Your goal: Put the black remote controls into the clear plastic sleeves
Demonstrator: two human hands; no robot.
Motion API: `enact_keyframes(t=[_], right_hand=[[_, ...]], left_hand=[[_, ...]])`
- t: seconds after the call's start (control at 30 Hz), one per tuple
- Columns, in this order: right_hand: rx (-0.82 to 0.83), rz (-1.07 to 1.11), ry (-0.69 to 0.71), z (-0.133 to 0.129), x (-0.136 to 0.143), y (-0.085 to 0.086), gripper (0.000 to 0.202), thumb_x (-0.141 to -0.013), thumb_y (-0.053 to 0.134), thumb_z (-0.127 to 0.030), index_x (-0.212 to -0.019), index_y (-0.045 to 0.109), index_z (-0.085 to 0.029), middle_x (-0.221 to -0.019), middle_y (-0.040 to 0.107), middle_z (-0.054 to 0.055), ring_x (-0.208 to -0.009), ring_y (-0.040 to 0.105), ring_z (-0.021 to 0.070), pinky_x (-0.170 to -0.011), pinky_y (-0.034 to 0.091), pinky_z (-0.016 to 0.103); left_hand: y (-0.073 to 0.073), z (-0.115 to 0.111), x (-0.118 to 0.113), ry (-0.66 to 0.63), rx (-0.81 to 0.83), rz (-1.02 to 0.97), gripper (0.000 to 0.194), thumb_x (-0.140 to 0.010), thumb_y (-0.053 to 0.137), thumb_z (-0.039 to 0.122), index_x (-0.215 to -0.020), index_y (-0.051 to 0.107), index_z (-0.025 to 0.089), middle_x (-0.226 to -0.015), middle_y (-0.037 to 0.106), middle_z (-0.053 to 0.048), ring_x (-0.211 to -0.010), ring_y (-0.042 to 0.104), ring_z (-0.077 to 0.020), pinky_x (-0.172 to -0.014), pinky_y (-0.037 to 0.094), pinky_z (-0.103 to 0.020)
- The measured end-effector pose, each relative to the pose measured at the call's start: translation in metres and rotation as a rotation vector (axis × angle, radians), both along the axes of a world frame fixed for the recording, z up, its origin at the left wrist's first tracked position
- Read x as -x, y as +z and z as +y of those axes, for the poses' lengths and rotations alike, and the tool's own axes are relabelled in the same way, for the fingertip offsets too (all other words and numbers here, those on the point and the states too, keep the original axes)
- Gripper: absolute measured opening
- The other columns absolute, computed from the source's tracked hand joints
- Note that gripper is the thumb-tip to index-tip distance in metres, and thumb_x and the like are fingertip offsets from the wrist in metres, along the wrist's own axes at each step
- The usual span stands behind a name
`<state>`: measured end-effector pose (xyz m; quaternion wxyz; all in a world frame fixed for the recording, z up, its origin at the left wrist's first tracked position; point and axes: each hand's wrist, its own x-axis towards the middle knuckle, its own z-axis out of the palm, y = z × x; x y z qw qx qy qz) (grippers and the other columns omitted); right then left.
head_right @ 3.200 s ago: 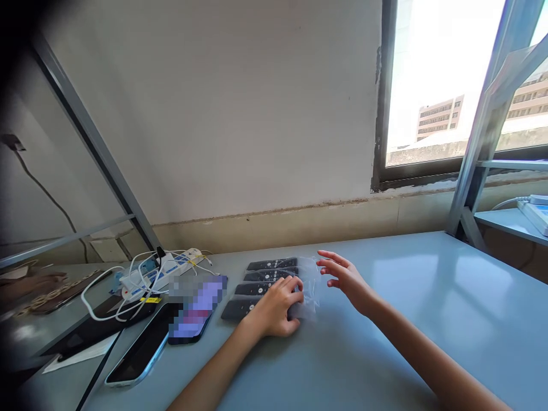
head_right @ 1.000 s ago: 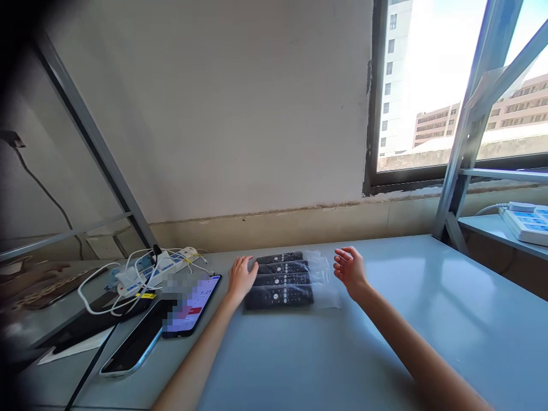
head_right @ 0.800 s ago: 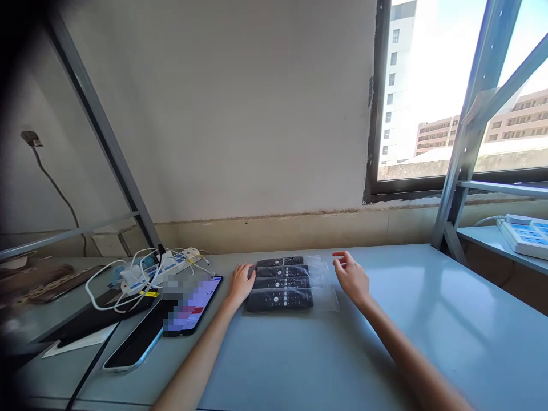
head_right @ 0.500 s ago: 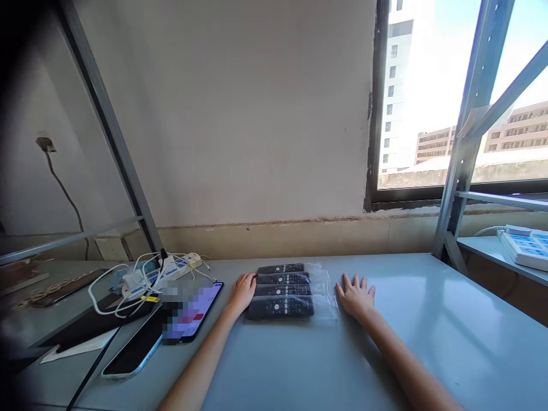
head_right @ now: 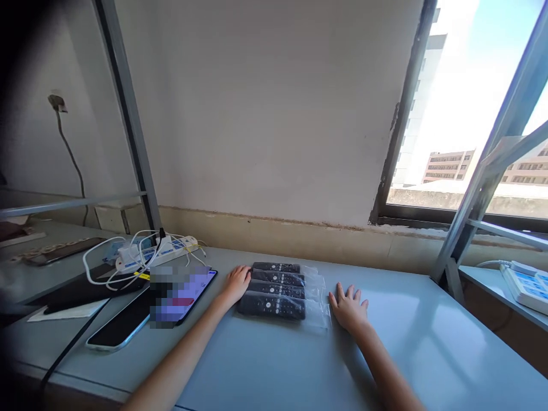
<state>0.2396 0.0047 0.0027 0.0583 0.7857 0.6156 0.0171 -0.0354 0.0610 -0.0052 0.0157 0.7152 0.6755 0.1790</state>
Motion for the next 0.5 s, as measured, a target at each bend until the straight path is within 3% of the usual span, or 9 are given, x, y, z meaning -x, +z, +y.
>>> enact_keyframes(t=[0.2,0.5], right_hand=[[0.011,-0.08,0.056,0.006,-0.01,-0.01,0.058,-0.093,0.016,-0.039,-0.144,0.03,-0.013,-0.143,0.035,0.025,-0.129,0.035,0.0391,-0.092,0.033,0.059],[-0.057,-0.087,0.11,0.021,-0.03,-0.039,0.059,-0.092,0.018,-0.047,-0.142,0.035,-0.018,-0.142,0.035,0.026,-0.127,0.035,0.0417,-0.089,0.028,0.066]], left_hand=[[-0.006,0.004,0.002,0.005,-0.016,-0.037,0.034,-0.089,0.041,0.011,-0.115,0.061,0.021,-0.123,0.06,-0.007,-0.117,0.051,-0.0198,-0.097,0.04,-0.031],[-0.009,0.005,0.001,-0.002,-0.006,0.018,0.041,-0.09,0.037,0.01,-0.122,0.058,0.022,-0.128,0.056,-0.009,-0.122,0.047,-0.0238,-0.1,0.039,-0.036]])
